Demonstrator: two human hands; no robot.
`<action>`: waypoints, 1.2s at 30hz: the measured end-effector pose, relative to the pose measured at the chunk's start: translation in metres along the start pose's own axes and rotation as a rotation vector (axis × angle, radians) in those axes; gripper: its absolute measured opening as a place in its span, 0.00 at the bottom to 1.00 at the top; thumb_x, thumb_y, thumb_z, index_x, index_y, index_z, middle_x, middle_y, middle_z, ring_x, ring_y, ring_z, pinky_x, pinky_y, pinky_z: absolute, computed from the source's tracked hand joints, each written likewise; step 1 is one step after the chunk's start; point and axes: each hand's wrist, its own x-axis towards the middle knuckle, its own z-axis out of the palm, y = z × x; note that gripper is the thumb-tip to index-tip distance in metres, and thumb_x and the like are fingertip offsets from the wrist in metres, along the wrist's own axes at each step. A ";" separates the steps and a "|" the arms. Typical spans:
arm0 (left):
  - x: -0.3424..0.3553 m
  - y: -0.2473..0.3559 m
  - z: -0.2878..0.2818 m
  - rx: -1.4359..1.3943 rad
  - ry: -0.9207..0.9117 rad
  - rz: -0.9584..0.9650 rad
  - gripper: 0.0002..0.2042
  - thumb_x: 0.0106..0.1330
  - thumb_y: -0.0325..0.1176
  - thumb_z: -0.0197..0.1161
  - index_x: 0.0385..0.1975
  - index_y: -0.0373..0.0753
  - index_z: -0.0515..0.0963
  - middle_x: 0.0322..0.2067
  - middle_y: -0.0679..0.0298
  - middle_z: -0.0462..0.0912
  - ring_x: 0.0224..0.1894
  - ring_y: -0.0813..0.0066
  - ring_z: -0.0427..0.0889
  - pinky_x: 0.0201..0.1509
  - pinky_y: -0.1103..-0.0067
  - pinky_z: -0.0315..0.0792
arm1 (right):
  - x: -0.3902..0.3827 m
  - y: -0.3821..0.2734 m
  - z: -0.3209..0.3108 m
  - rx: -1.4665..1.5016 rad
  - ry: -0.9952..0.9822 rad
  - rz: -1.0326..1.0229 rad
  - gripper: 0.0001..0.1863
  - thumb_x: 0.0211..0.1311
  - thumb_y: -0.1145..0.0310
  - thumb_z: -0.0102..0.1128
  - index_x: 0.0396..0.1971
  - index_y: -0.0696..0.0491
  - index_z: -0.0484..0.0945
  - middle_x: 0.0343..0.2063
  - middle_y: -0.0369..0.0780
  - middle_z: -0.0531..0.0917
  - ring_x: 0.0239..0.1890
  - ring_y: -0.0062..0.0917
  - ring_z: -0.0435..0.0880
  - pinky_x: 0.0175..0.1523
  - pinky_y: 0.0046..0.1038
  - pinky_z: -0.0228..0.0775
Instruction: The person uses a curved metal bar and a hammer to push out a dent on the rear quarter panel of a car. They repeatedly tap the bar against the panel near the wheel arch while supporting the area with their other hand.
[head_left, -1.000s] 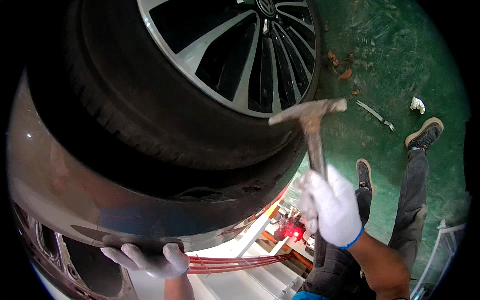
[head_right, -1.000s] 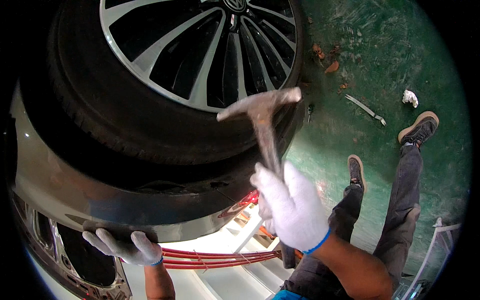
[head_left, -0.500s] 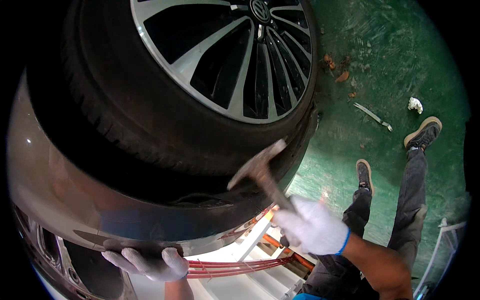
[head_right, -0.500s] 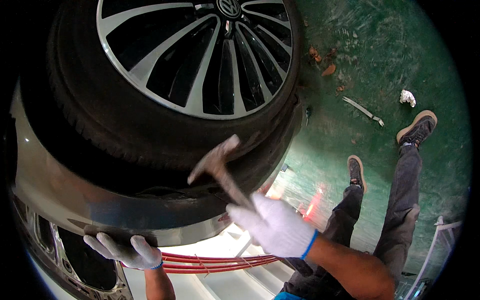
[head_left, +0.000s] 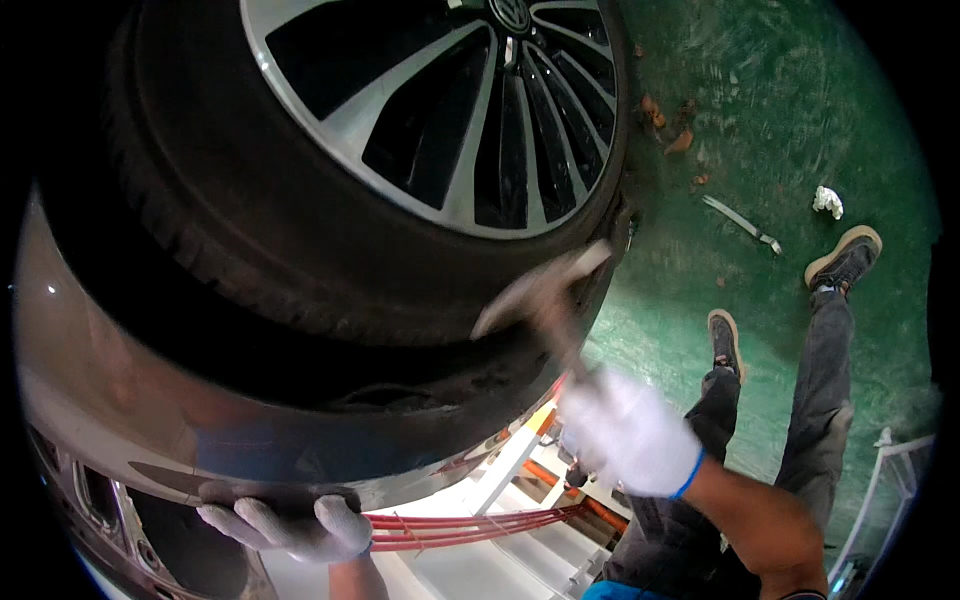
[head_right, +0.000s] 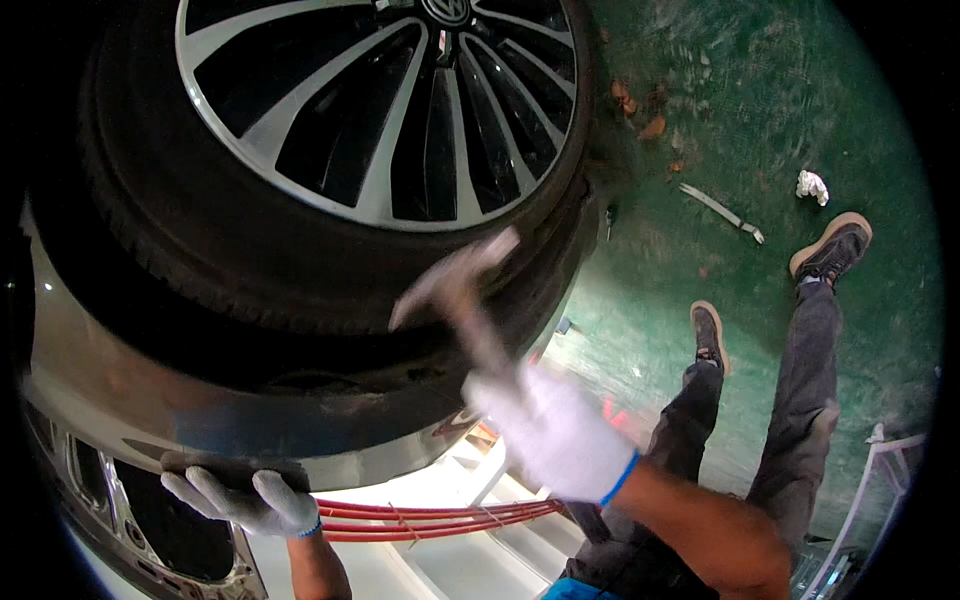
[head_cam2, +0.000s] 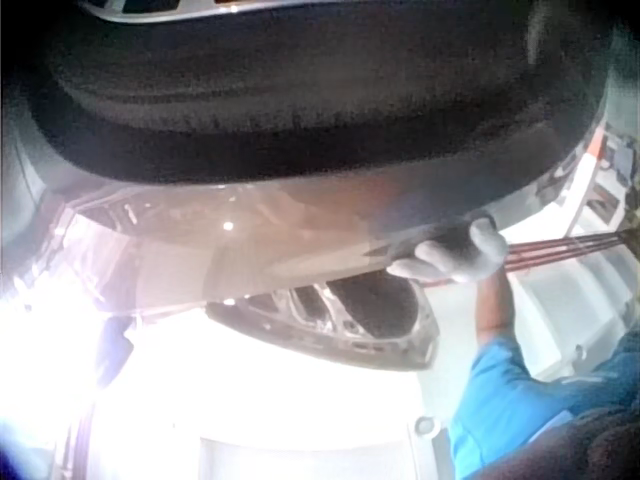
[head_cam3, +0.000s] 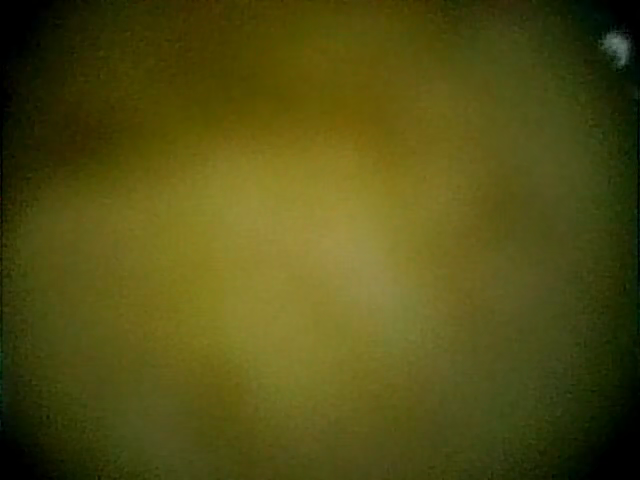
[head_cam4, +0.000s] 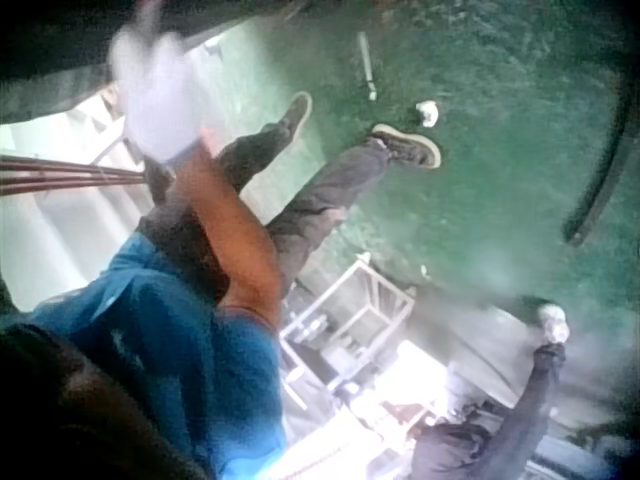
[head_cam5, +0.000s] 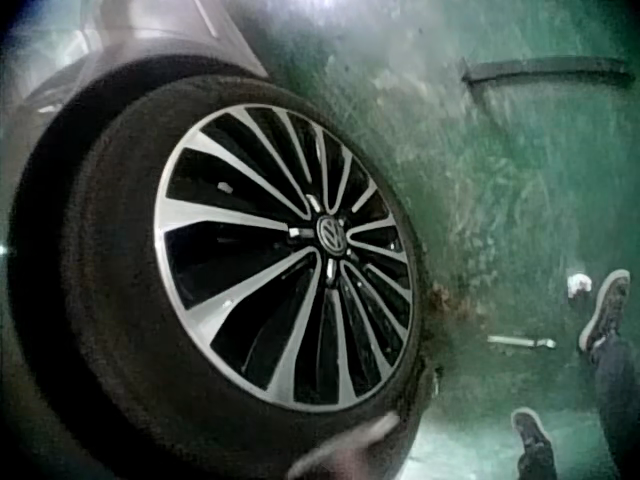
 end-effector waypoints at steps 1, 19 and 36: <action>0.000 0.000 0.003 -0.024 0.004 -0.018 0.36 0.74 0.48 0.48 0.79 0.39 0.55 0.81 0.46 0.42 0.83 0.43 0.43 0.79 0.45 0.61 | 0.000 0.001 0.002 -0.149 -0.061 -0.002 0.21 0.78 0.53 0.60 0.43 0.60 0.77 0.22 0.35 0.79 0.22 0.21 0.78 0.27 0.30 0.70; 0.004 0.004 0.004 0.203 0.039 0.038 0.30 0.80 0.55 0.46 0.79 0.58 0.55 0.80 0.51 0.53 0.80 0.35 0.51 0.74 0.41 0.64 | -0.003 -0.021 -0.009 0.068 -0.071 0.050 0.17 0.79 0.58 0.59 0.47 0.60 0.78 0.21 0.37 0.78 0.22 0.20 0.77 0.28 0.28 0.70; -0.011 -0.006 0.007 -0.087 0.007 -0.046 0.36 0.75 0.50 0.47 0.80 0.39 0.54 0.81 0.46 0.40 0.83 0.43 0.40 0.81 0.43 0.53 | -0.005 -0.009 0.008 0.101 -0.179 0.189 0.21 0.78 0.51 0.58 0.43 0.58 0.77 0.21 0.35 0.77 0.20 0.17 0.76 0.24 0.24 0.69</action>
